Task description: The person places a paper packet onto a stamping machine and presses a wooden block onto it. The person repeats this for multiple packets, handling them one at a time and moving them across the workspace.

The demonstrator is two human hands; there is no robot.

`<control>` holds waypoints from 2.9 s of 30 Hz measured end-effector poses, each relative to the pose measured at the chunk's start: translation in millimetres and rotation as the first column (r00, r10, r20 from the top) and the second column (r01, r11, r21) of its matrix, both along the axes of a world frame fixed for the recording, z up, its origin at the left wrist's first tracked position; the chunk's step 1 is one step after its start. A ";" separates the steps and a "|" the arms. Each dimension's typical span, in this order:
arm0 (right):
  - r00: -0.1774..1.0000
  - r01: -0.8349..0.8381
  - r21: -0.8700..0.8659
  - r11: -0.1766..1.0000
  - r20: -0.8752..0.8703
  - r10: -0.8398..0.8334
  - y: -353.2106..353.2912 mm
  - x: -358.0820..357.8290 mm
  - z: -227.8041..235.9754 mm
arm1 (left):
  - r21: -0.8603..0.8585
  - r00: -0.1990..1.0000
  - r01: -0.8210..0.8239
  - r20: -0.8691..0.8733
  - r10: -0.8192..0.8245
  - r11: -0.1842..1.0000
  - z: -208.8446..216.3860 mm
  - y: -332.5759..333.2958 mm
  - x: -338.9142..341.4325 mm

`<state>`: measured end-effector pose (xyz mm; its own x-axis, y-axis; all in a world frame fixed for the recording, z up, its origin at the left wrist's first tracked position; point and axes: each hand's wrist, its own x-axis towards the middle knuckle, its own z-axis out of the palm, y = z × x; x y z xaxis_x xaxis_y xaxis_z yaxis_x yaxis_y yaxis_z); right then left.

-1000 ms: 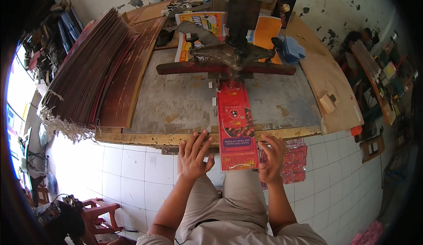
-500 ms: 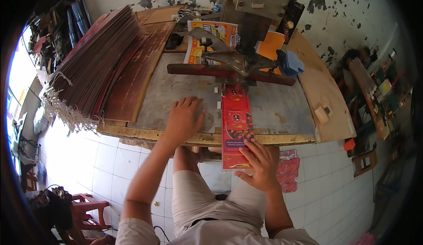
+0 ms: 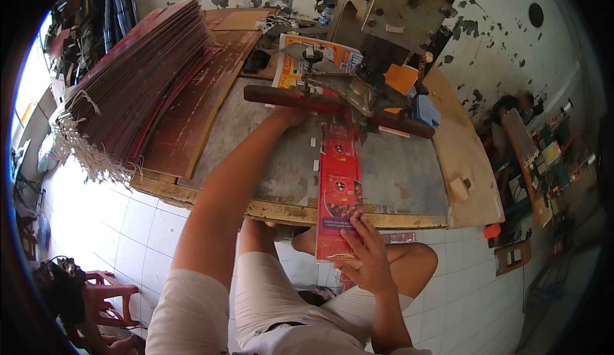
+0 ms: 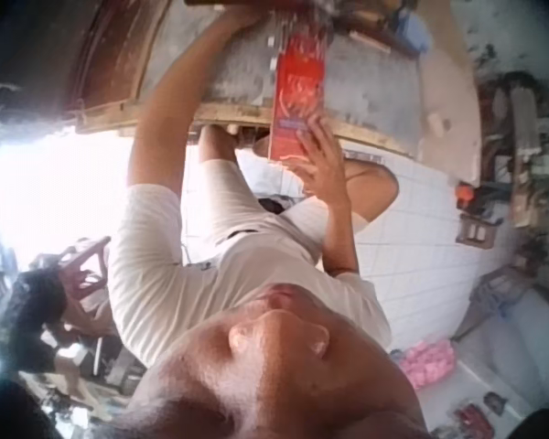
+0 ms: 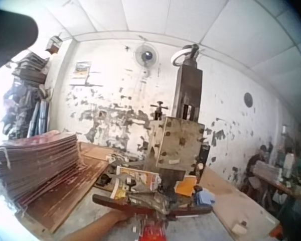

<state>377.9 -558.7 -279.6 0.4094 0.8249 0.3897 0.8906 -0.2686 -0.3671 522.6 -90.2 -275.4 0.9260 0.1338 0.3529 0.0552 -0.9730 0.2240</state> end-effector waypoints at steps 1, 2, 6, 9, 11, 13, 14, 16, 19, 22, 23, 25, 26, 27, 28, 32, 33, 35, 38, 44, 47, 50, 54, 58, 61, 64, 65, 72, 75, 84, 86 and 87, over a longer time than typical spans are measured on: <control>1.000 0.006 0.002 1.000 -0.023 -0.006 -1.2 0.1 1.3 | 0.004 0.997 0.033 -0.063 -0.032 0.999 7.6 -4.2 13.0; 0.999 0.000 0.007 1.000 -0.033 0.001 -0.9 -0.4 0.7 | 0.008 0.994 0.058 -0.097 -0.057 0.998 9.4 -3.8 22.3; 0.998 -0.020 0.016 1.000 -0.064 0.021 1.6 0.5 -1.1 | 0.001 0.987 0.093 -0.129 -0.092 0.996 8.9 6.7 49.0; 0.997 -0.025 0.009 1.000 -0.072 0.026 1.0 1.8 0.5 | 0.000 0.986 0.093 -0.142 -0.092 0.996 3.5 14.9 59.9; 0.997 -0.019 -0.007 1.000 -0.075 0.018 1.3 2.7 1.5 | 0.001 0.986 0.092 -0.142 -0.091 0.996 -0.3 20.7 61.7; 0.998 -0.014 -0.024 1.000 -0.063 0.012 1.6 7.6 2.9 | 0.001 0.985 0.089 -0.147 -0.088 0.996 -4.2 24.6 61.7; 0.998 -0.008 -0.032 0.999 -0.055 0.007 2.2 11.1 4.2 | -0.001 0.985 0.092 -0.148 -0.091 0.996 -5.1 25.1 62.6; 0.998 -0.006 -0.036 0.999 -0.058 0.004 7.7 19.1 4.6 | 0.000 0.984 0.091 -0.154 -0.090 0.996 -8.4 26.0 61.7; 0.998 0.007 -0.048 0.999 -0.065 -0.011 19.6 28.3 8.2 | 0.007 0.984 0.097 -0.151 -0.094 0.995 -11.4 26.6 66.5; 0.999 0.029 -0.080 0.996 -0.040 -0.033 28.5 37.4 11.8 | 0.008 0.984 0.106 -0.143 -0.104 0.994 -12.7 23.4 72.4; 0.999 0.036 -0.091 0.995 -0.029 -0.039 31.0 39.8 12.1 | 0.007 0.984 0.112 -0.143 -0.110 0.994 -13.9 21.9 74.1; 0.998 0.027 -0.085 0.996 -0.060 -0.032 37.6 45.1 13.9 | 0.011 0.984 0.112 -0.138 -0.110 0.994 -15.3 21.0 76.9; 0.997 0.024 -0.081 0.996 -0.073 -0.030 40.2 47.3 15.0 | 0.012 0.984 0.115 -0.135 -0.112 0.993 -14.5 21.2 78.7; 0.997 0.030 -0.088 0.996 -0.070 -0.036 41.6 48.5 15.0 | 0.015 0.984 0.117 -0.134 -0.114 0.993 -14.9 20.1 79.4; 0.997 0.035 -0.096 0.995 -0.067 -0.042 42.3 49.1 14.6 | 0.017 0.985 0.120 -0.130 -0.116 0.993 -15.8 18.4 79.6; 0.998 0.050 -0.129 0.990 -0.041 -0.055 49.0 53.7 21.8 | 0.033 0.985 0.127 -0.121 -0.122 0.991 -20.2 14.7 74.2; 0.998 0.048 -0.130 0.990 -0.041 -0.053 49.9 54.8 22.1 | 0.040 0.986 0.127 -0.118 -0.121 0.991 -21.6 13.8 71.2; 0.998 0.041 -0.128 0.991 -0.042 -0.047 51.6 57.1 20.4 | 0.056 0.987 0.124 -0.112 -0.117 0.991 -25.5 13.3 61.7; 0.999 0.025 -0.115 0.993 -0.027 -0.028 55.5 61.0 19.6 | 0.101 0.992 0.090 -0.098 -0.081 0.991 -35.4 18.4 33.0; 1.000 0.020 -0.049 0.999 -0.008 -0.021 58.5 76.6 3.5 | -0.200 0.986 0.024 -0.159 -0.057 0.980 -13.5 -9.4 -74.4; 1.000 0.013 -0.037 0.999 -0.002 -0.013 62.7 74.3 11.8 | -0.238 0.999 -0.023 -0.046 0.012 0.971 5.9 -35.8 -145.4; 1.000 0.007 -0.029 1.000 0.009 -0.007 63.9 74.4 9.5 | -0.207 0.997 -0.083 -0.020 0.080 0.975 31.7 -96.2 -205.4; 0.999 0.012 -0.009 1.000 0.034 -0.011 61.5 80.5 -0.3 | -0.263 0.993 0.052 0.117 -0.022 0.963 21.6 -162.3 -231.0; 0.999 0.010 -0.003 1.000 0.036 -0.010 62.4 80.3 -1.4 | -0.173 0.977 0.085 0.209 -0.048 0.981 0.5 -187.6 -234.7; 0.999 0.018 -0.012 1.000 0.040 -0.017 61.8 80.6 -1.9 | -0.109 0.981 0.069 0.187 -0.048 0.992 -0.4 -189.3 -232.3; 0.999 0.021 -0.021 1.000 0.047 -0.020 61.7 82.0 -3.5 | -0.090 0.985 0.076 0.161 -0.061 0.993 -0.5 -188.9 -230.4; 0.999 0.021 -0.024 1.000 0.049 -0.020 62.2 82.4 -3.9 | -0.089 0.986 0.078 0.156 -0.064 0.993 -0.4 -188.6 -230.3; 0.998 0.033 -0.025 0.999 0.059 -0.031 63.9 81.3 -2.2 | -0.059 0.986 0.072 0.156 -0.062 0.996 -0.4 -189.7 -229.2; 0.998 0.037 -0.023 0.999 0.053 -0.036 64.0 80.1 -0.6 | -0.043 0.986 0.084 0.150 -0.077 0.996 0.5 -189.7 -228.9; 0.997 0.048 -0.007 0.999 0.065 -0.048 64.5 77.9 -2.9 | -0.018 0.987 0.078 0.141 -0.075 0.997 -1.2 -189.7 -228.9; 0.997 0.046 -0.002 0.999 0.059 -0.046 63.7 79.3 -4.1 | -0.011 0.986 0.080 0.149 -0.077 0.997 -0.7 -189.8 -228.3; 0.997 0.050 -0.005 0.999 0.055 -0.050 63.5 78.3 -4.1 | -0.007 0.985 0.080 0.153 -0.078 0.997 -0.7 -190.1 -228.2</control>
